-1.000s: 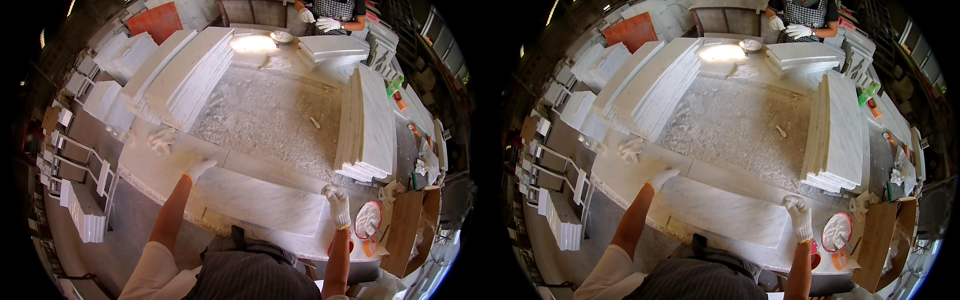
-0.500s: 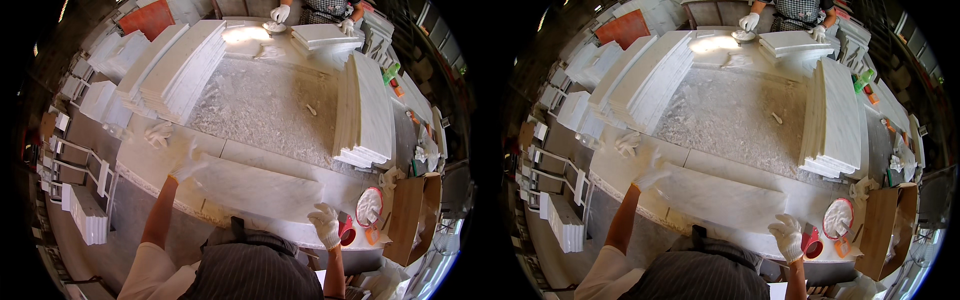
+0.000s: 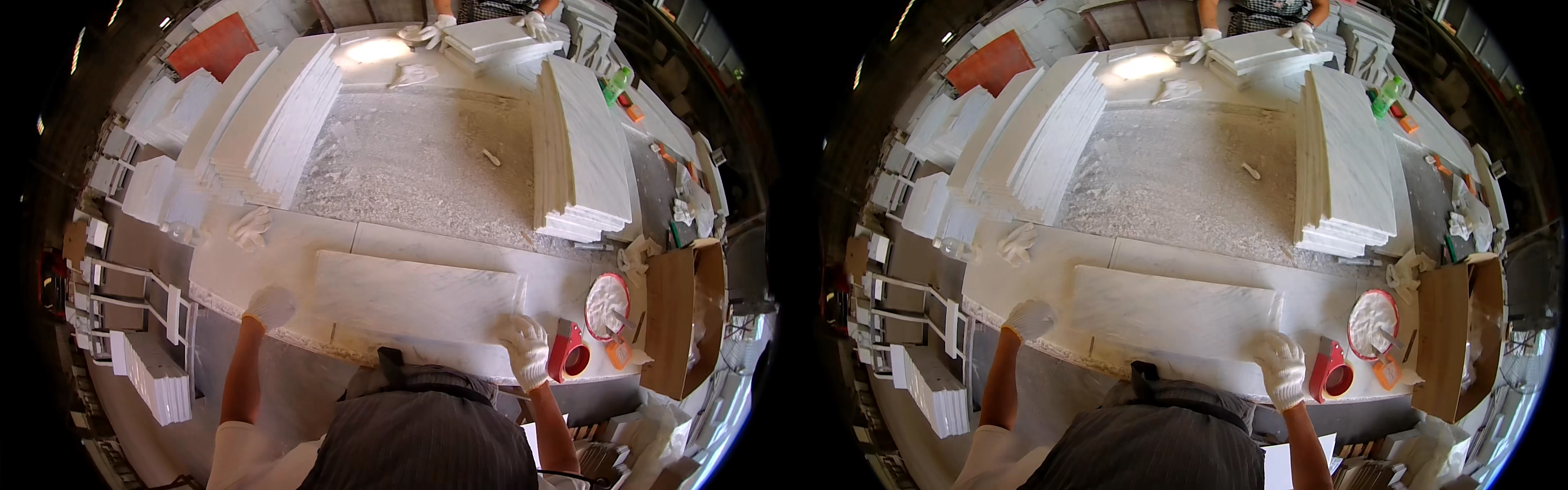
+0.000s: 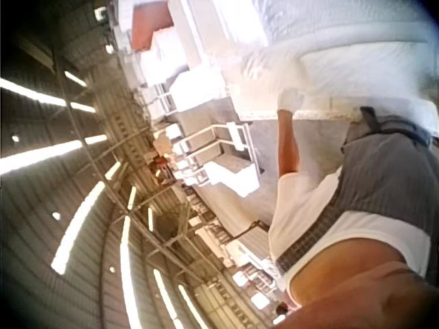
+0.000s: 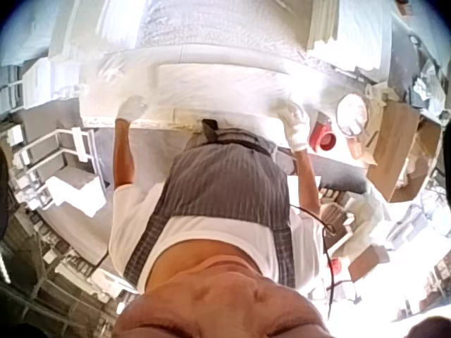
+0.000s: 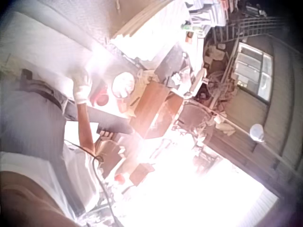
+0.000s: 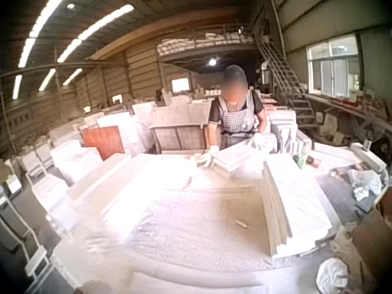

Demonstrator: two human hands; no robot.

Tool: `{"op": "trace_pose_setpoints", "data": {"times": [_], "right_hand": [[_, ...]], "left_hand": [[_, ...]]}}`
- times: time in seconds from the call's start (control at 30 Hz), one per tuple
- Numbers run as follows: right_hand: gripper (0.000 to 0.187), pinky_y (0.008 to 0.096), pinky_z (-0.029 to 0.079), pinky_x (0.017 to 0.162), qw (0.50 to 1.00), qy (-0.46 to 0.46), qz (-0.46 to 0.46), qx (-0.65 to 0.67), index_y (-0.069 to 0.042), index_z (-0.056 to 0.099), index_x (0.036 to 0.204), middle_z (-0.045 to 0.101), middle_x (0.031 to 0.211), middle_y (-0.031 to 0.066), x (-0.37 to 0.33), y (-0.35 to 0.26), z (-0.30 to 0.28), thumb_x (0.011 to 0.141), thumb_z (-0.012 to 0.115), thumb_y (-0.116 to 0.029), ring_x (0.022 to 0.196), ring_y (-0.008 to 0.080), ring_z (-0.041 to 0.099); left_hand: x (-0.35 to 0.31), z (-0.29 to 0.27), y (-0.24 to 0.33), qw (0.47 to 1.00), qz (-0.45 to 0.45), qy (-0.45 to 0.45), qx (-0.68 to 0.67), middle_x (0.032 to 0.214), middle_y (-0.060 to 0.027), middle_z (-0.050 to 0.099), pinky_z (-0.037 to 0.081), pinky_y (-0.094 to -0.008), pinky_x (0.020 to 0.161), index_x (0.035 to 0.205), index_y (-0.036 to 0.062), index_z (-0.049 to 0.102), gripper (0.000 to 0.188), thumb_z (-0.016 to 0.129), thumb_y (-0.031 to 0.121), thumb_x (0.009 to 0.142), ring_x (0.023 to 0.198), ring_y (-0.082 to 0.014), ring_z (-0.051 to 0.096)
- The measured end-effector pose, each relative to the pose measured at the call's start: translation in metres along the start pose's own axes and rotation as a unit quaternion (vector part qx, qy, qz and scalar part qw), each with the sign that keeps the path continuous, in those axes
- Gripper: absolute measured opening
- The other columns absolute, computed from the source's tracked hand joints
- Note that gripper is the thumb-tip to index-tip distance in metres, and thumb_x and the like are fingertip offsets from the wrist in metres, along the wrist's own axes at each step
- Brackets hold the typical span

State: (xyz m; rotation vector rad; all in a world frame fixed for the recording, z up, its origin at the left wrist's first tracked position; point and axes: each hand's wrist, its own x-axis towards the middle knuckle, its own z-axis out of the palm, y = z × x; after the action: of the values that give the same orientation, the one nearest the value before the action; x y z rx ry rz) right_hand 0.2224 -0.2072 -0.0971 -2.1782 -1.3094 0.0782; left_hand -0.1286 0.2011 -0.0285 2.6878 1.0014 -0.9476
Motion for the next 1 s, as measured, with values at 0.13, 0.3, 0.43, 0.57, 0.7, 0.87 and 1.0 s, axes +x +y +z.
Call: {"op": "trace_pose_setpoints", "data": {"times": [0.13,0.3,0.43,0.57,0.7,0.87,1.0], "right_hand": [[0.016,0.0433,0.047,0.091,1.0,0.014,-0.005,0.001,-0.012,0.071,0.084,0.065,0.113,0.0086,0.002,-0.005,-0.003,0.068,0.077,-0.013,0.111,0.0312,0.059],[0.017,0.0423,0.048,0.089,0.999,0.031,-0.019,0.011,-0.013,0.071,0.084,0.065,0.11,0.0068,-0.002,0.001,0.003,0.068,0.077,-0.013,0.11,0.0299,0.059],[0.017,0.0434,0.048,0.089,0.998,0.061,0.008,-0.019,-0.016,0.071,0.081,0.067,0.109,0.0023,-0.01,-0.001,0.005,0.066,0.079,-0.015,0.104,0.0285,0.06],[0.017,0.0433,0.046,0.09,0.999,0.017,0.045,0.014,-0.017,0.071,0.089,0.066,0.115,0.0033,-0.02,0.007,-0.004,0.073,0.075,-0.014,0.105,0.0298,0.06],[0.014,0.0432,0.049,0.087,0.982,0.065,0.156,0.085,-0.009,0.069,0.095,0.066,0.11,0.0133,-0.043,0.023,-0.015,0.081,0.07,-0.01,0.099,0.0343,0.062],[0.032,0.0317,0.05,0.082,0.903,0.039,0.311,0.293,0.001,0.059,0.114,0.065,0.1,0.013,-0.055,0.015,-0.021,0.096,0.061,-0.025,0.091,0.0193,0.063],[0.039,0.0324,0.051,0.081,0.866,0.008,0.301,0.399,0.001,0.056,0.118,0.065,0.101,0.0139,-0.052,0.004,-0.005,0.095,0.063,-0.029,0.091,0.0201,0.063]], "left_hand": [[-0.01,-0.05,0.056,0.918,0.121,0.112,-0.362,0.107,-0.0113,0.067,0.048,-0.0365,0.089,0.097,0.0043,0.07,0.021,0.062,0.021,0.087,0.1,-0.026,0.061],[0.06,-0.031,0.164,0.887,0.26,0.379,-0.05,0.132,-0.0088,0.055,0.037,-0.0471,0.107,0.12,0.0124,0.063,0.042,0.065,0.038,0.087,0.127,-0.0262,0.047],[0.077,-0.004,0.249,0.86,0.401,0.312,-0.049,0.145,-0.0083,0.044,0.026,-0.0526,0.115,0.133,0.018,0.055,0.054,0.062,0.046,0.087,0.137,-0.0279,0.036],[0.068,0.01,0.307,0.828,0.48,0.287,-0.047,0.147,-0.0058,0.044,0.024,-0.0515,0.116,0.135,0.0206,0.055,0.054,0.06,0.048,0.089,0.14,-0.0258,0.035],[0.069,0.013,0.328,0.808,0.509,0.289,-0.06,0.147,-0.0055,0.045,0.025,-0.0503,0.116,0.136,0.0211,0.054,0.056,0.059,0.05,0.089,0.138,-0.0249,0.036],[0.071,0.011,0.325,0.814,0.498,0.286,-0.09,0.133,-0.0065,0.055,0.031,-0.0479,0.113,0.119,0.0127,0.063,0.047,0.065,0.044,0.084,0.131,-0.0252,0.044],[0.076,0.01,0.326,0.79,0.52,0.305,-0.115,0.124,-0.0044,0.059,0.034,-0.0457,0.111,0.106,0.0108,0.067,0.032,0.068,0.032,0.081,0.125,-0.0237,0.048]]}}
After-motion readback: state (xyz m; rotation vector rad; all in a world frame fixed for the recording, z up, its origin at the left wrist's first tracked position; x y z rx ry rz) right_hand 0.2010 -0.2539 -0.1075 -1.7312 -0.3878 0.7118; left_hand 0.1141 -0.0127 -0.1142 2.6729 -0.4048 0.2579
